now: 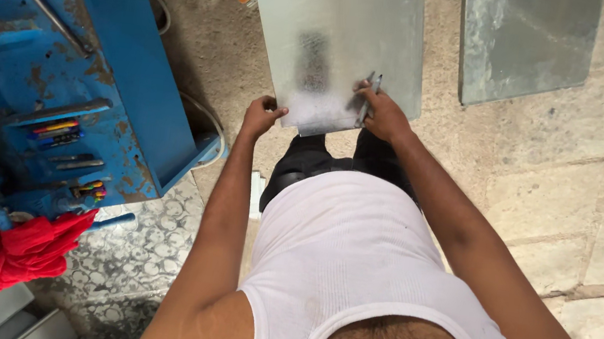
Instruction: The person measures and marks a large metal sheet using a ruler and a marker. They repeatedly align the ruler along the sheet's edge and draw straight lines to create a grid pattern. The person handles the sheet to reposition it for different measurements.
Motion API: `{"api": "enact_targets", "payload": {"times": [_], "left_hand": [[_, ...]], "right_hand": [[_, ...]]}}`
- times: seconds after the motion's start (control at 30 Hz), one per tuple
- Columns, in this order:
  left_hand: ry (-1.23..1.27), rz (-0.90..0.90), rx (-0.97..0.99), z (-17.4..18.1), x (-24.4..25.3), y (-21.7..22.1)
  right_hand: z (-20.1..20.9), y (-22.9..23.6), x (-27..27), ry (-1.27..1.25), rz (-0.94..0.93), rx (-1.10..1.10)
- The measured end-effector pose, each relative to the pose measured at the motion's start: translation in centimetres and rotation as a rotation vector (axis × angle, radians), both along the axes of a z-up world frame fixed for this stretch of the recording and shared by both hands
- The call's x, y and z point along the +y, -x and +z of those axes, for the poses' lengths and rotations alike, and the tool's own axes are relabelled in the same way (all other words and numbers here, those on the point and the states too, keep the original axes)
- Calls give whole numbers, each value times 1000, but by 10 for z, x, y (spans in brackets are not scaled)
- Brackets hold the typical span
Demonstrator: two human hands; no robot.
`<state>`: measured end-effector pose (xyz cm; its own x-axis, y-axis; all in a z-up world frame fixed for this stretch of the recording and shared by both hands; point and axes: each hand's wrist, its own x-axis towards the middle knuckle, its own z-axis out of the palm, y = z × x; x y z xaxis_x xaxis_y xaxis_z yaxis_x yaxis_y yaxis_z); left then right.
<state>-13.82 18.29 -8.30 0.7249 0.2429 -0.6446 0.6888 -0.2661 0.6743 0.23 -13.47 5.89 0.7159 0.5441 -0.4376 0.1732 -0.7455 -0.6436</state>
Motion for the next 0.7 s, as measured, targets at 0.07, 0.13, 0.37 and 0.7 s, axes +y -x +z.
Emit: {"api": "enact_targets", "payload": {"times": [0.07, 0.13, 0.37, 0.7], "left_hand": [[-253, -123, -70, 26, 2, -12], [-420, -174, -229, 74, -7, -23], [-118, -490, -413, 194, -55, -86], [-134, -578, -386, 177, -20, -102]], "right_hand": [[2, 2, 8, 48, -101, 92], [4, -1, 16, 30, -211, 173], [7, -2, 57, -675, -358, 499], [13, -39, 72, -555, -289, 517]]}}
